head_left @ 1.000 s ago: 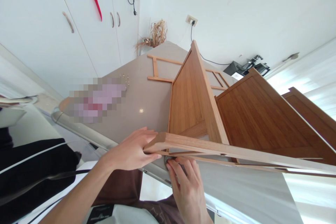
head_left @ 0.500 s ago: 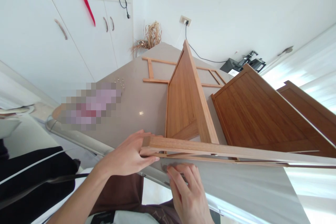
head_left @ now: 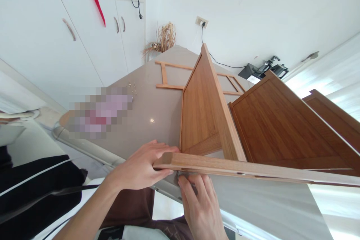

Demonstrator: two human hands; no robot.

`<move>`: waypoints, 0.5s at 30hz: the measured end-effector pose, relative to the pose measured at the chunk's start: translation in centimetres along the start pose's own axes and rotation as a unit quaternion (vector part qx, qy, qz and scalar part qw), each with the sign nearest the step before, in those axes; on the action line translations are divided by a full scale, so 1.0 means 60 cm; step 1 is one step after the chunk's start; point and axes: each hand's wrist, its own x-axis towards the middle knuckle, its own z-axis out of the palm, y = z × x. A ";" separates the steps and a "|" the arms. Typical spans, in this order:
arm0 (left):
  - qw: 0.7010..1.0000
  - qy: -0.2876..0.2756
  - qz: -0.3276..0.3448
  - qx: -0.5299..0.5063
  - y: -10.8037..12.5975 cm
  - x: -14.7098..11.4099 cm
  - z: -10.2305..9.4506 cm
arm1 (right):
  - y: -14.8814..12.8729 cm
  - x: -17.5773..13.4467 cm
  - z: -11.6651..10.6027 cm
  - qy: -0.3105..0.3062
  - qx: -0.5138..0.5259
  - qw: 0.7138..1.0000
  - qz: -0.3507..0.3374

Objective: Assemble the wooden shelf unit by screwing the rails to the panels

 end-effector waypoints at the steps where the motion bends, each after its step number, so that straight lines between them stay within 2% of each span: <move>1: 1.000 0.000 0.004 -0.001 0.001 0.001 -0.002 | 0.000 0.000 -0.001 0.000 -0.007 1.000 -0.005; 5: 1.000 -0.001 0.008 -0.004 0.010 0.003 -0.008 | -0.001 -0.004 0.003 -0.013 -0.032 0.999 -0.015; 8: 1.000 -0.001 0.012 -0.010 0.017 0.004 -0.012 | 0.000 -0.010 0.009 0.002 -0.046 0.999 -0.013; 15: 1.000 -0.001 0.019 -0.024 0.016 0.007 -0.011 | 0.008 -0.016 0.013 0.012 -0.010 1.000 0.007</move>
